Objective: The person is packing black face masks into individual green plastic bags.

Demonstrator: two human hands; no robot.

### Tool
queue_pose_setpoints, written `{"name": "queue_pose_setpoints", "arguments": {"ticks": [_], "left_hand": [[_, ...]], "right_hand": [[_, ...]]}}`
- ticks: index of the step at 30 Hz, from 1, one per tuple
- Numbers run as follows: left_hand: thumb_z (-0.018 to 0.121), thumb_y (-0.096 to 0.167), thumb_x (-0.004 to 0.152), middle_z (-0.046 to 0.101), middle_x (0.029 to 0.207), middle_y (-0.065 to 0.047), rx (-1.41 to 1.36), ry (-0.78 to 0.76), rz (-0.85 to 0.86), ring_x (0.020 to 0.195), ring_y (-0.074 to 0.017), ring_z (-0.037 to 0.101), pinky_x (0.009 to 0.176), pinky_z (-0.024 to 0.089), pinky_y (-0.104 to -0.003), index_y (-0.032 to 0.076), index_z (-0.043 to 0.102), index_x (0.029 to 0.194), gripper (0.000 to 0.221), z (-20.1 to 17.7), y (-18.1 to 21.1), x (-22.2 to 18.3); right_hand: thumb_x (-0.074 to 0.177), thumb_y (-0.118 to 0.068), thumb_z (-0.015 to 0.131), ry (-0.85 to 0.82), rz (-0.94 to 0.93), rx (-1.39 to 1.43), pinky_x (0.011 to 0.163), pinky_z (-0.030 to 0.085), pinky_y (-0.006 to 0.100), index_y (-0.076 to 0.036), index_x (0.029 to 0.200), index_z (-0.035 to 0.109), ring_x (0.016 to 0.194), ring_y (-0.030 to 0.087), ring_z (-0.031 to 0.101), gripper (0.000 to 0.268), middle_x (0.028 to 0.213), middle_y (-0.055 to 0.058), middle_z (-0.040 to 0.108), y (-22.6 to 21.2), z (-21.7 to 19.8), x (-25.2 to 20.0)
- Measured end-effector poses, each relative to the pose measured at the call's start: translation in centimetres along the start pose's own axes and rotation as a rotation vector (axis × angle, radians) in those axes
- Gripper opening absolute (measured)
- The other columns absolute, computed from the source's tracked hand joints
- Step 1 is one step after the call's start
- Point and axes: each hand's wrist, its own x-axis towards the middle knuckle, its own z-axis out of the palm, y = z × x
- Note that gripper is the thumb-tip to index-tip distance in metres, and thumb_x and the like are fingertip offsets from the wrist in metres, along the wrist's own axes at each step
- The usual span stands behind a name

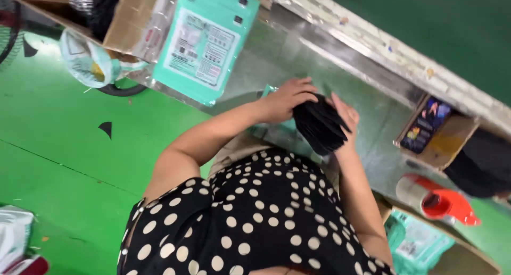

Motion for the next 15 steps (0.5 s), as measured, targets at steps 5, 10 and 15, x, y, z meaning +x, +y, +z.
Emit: {"name": "queue_pose_setpoints", "arguments": {"ticks": [5, 10, 15], "left_hand": [[0.058, 0.005, 0.097, 0.070, 0.113, -0.019, 0.543, 0.472, -0.586, 0.108, -0.0413, 0.064, 0.093, 0.050, -0.050, 0.007, 0.072, 0.115, 0.023, -11.5, -6.8, -3.0], [0.075, 0.013, 0.091, 0.061, 0.117, -0.016, 0.644, 0.477, -0.476, 0.099, -0.0403, 0.064, 0.081, 0.051, -0.048, 0.007, 0.064, 0.115, 0.027, -18.6, -5.7, -5.2], [0.077, 0.013, 0.090, 0.056, 0.104, -0.016, 0.561, 0.386, -0.580, 0.088, -0.0372, 0.063, 0.073, 0.049, -0.049, 0.009, 0.061, 0.097, 0.018, -19.4, -6.1, -5.4]], "right_hand": [[0.098, -0.017, 0.066, -0.137, 0.299, 0.238, 0.108, 0.051, 0.038, -0.006, 0.137, 0.064, 0.121, 0.029, 0.067, 0.040, 0.130, 0.015, 0.070, 0.9, -1.9, 1.1], [0.095, -0.014, 0.066, -0.215, 0.332, 0.361, 0.106, 0.049, 0.039, -0.003, 0.131, 0.063, 0.121, 0.030, 0.064, 0.038, 0.131, 0.015, 0.067, 4.2, -0.9, -0.5], [0.090, -0.015, 0.067, -0.279, 0.422, 0.035, 0.107, 0.045, 0.043, -0.003, 0.129, 0.065, 0.125, 0.034, 0.055, 0.040, 0.137, 0.018, 0.062, 3.2, -0.2, 0.3]]}}
